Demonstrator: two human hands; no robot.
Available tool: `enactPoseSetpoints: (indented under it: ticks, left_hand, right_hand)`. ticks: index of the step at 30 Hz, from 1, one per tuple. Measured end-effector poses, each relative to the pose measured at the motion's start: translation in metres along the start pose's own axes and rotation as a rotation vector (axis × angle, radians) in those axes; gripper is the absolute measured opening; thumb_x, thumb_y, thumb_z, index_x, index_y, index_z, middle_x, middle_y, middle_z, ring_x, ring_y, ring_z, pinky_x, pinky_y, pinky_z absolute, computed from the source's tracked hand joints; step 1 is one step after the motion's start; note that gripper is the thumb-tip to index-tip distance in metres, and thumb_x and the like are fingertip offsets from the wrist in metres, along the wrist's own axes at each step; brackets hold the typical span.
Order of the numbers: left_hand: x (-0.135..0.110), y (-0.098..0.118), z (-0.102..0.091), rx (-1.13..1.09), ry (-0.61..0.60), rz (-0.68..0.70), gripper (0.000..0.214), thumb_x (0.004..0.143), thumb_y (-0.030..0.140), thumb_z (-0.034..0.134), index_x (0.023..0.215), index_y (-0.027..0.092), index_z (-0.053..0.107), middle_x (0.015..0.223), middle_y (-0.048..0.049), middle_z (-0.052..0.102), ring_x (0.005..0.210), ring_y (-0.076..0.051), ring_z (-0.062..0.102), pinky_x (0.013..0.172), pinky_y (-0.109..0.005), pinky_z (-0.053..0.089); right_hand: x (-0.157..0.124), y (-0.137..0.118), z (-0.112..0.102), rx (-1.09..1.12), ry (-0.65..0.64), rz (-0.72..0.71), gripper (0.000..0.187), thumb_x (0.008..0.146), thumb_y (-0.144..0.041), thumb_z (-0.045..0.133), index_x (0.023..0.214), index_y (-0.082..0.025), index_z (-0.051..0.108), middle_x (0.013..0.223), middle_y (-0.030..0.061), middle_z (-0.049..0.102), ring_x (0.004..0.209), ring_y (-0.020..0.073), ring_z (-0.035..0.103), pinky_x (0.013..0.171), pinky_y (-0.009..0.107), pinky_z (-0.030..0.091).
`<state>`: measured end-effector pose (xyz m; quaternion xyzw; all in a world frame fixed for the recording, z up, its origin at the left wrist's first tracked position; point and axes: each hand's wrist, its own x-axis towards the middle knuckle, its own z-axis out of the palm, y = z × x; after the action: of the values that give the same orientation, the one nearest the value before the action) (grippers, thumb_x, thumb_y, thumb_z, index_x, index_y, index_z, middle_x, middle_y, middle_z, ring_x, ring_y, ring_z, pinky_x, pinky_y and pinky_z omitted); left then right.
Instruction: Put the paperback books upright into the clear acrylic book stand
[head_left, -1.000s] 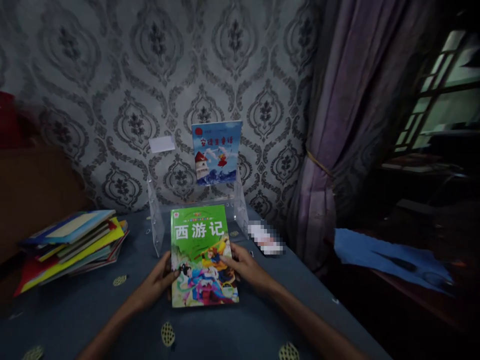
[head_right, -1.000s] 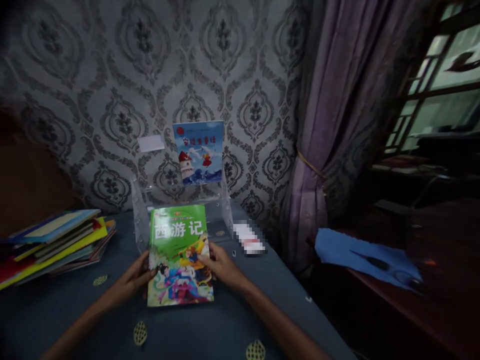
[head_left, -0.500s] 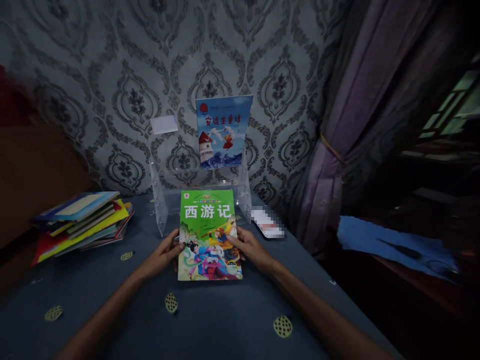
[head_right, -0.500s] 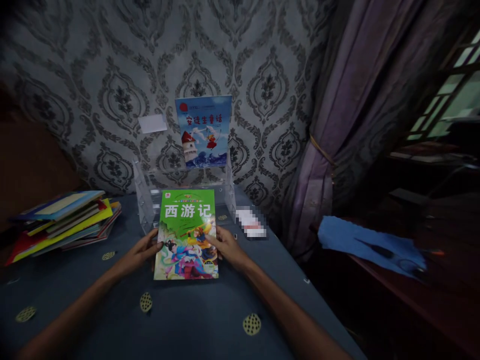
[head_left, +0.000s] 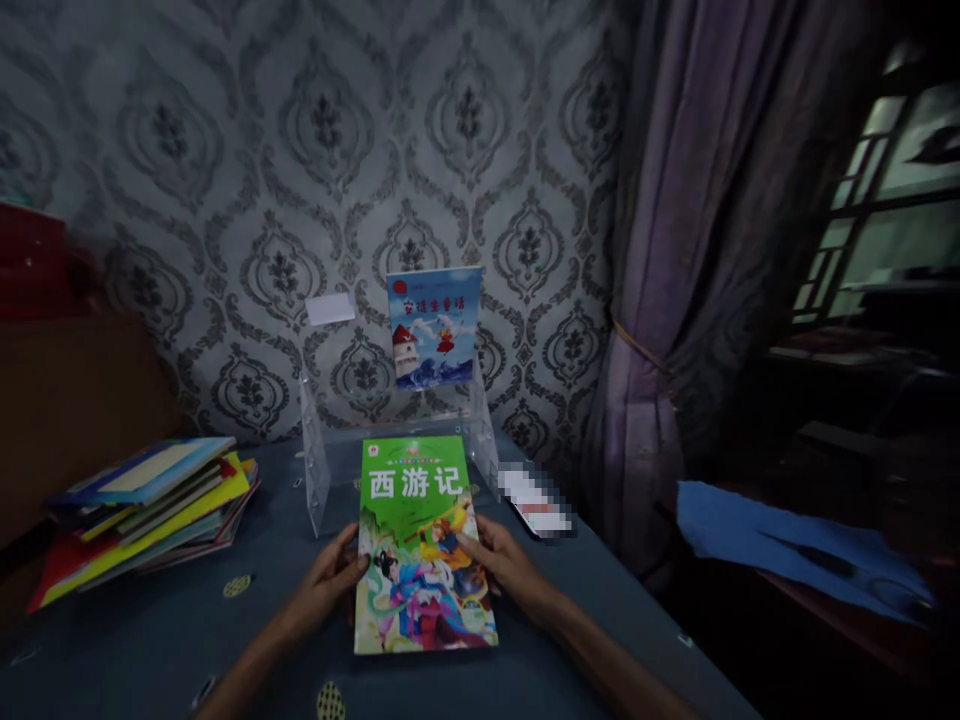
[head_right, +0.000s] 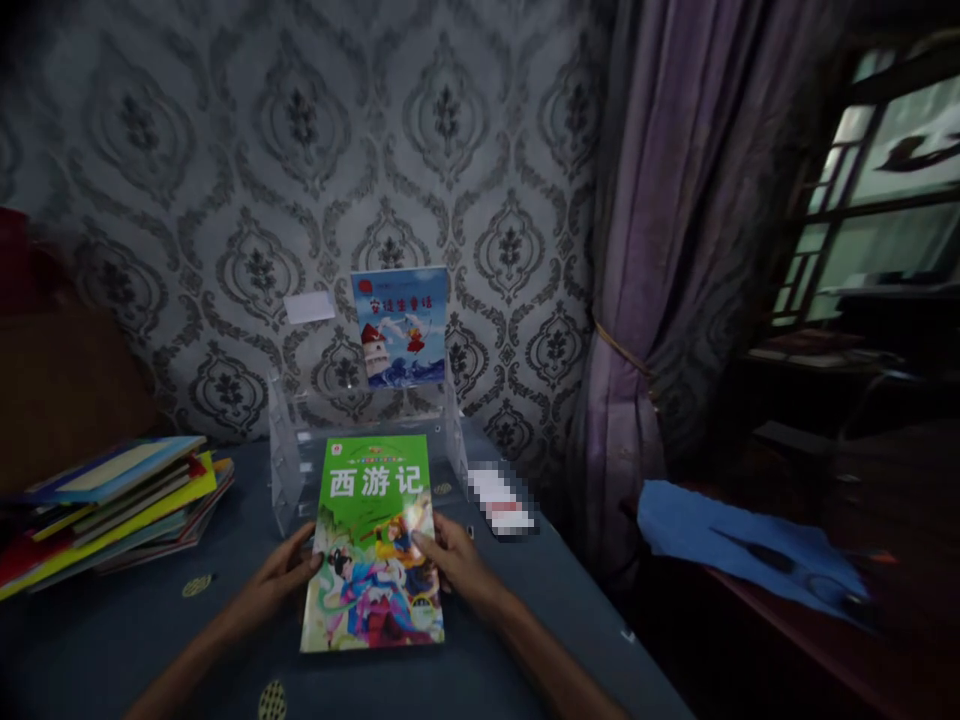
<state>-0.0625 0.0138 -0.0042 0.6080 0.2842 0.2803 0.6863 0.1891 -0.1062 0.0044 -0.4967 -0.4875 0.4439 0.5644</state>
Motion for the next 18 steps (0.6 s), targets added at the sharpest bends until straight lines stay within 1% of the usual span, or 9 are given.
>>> enactPoseSetpoints:
  ticks: [4, 7, 9, 11, 15, 16, 18]
  left_hand:
    - [0.009, -0.021, -0.001, -0.097, -0.001, 0.002, 0.098, 0.062, 0.059, 0.082, 0.144, 0.023, 0.042, 0.089, -0.0089, 0.070, 0.071, -0.026, 0.070, 0.063, -0.035, 0.056]
    - [0.011, -0.028, 0.000, -0.138, 0.017, 0.003, 0.097, 0.061, 0.058, 0.083, 0.142, 0.022, 0.046, 0.096, -0.0107, 0.072, 0.081, -0.028, 0.070, 0.072, -0.038, 0.056]
    - [0.009, -0.028, 0.003, -0.159, 0.044, 0.009, 0.094, 0.060, 0.057, 0.085, 0.140, 0.021, 0.049, 0.097, -0.0102, 0.072, 0.087, -0.029, 0.070, 0.079, -0.039, 0.055]
    - [0.006, -0.029, 0.004, -0.172, 0.057, 0.011, 0.093, 0.059, 0.055, 0.086, 0.138, 0.021, 0.050, 0.095, -0.0090, 0.072, 0.089, -0.028, 0.069, 0.084, -0.039, 0.054]
    - [0.003, -0.035, 0.004, -0.186, 0.049, 0.008, 0.096, 0.060, 0.056, 0.085, 0.141, 0.021, 0.049, 0.089, -0.0086, 0.070, 0.084, -0.028, 0.069, 0.079, -0.040, 0.054]
    - [0.004, -0.038, 0.003, -0.193, 0.053, 0.009, 0.096, 0.059, 0.057, 0.085, 0.141, 0.021, 0.049, 0.089, -0.0091, 0.070, 0.084, -0.029, 0.069, 0.078, -0.040, 0.054]
    - [0.007, -0.043, 0.003, -0.215, 0.065, 0.011, 0.097, 0.056, 0.059, 0.085, 0.139, 0.022, 0.051, 0.090, -0.0099, 0.071, 0.085, -0.031, 0.069, 0.078, -0.041, 0.054]
  right_hand:
    - [-0.004, -0.005, 0.001, 0.029, 0.017, 0.015, 0.061, 0.073, -0.067, 0.069, 0.104, -0.015, 0.062, 0.070, -0.0016, 0.062, 0.042, 0.0039, 0.040, 0.036, 0.015, 0.025]
    - [-0.005, -0.004, 0.000, 0.040, 0.005, 0.028, 0.062, 0.070, -0.068, 0.071, 0.102, -0.015, 0.064, 0.067, -0.0013, 0.062, 0.041, 0.0038, 0.038, 0.036, 0.015, 0.023]
    - [-0.005, -0.001, -0.001, 0.058, -0.013, 0.026, 0.063, 0.071, -0.068, 0.070, 0.104, -0.015, 0.065, 0.068, 0.0000, 0.063, 0.042, 0.0051, 0.040, 0.037, 0.017, 0.026]
    - [-0.003, 0.004, -0.001, 0.072, -0.023, 0.032, 0.064, 0.070, -0.069, 0.071, 0.106, -0.016, 0.066, 0.071, 0.0016, 0.065, 0.043, 0.0069, 0.043, 0.039, 0.019, 0.031]
    - [0.000, 0.010, -0.001, 0.065, -0.031, 0.078, 0.067, 0.065, -0.070, 0.073, 0.103, -0.015, 0.067, 0.077, 0.0044, 0.069, 0.039, 0.0063, 0.041, 0.039, 0.021, 0.033]
    - [-0.001, 0.009, -0.001, 0.068, -0.035, 0.084, 0.066, 0.066, -0.070, 0.073, 0.103, -0.015, 0.067, 0.077, 0.0050, 0.069, 0.039, 0.0065, 0.042, 0.040, 0.021, 0.035]
    - [-0.003, 0.007, -0.002, 0.075, -0.048, 0.096, 0.065, 0.068, -0.068, 0.072, 0.105, -0.015, 0.068, 0.079, 0.0063, 0.070, 0.041, 0.0089, 0.048, 0.044, 0.023, 0.041]
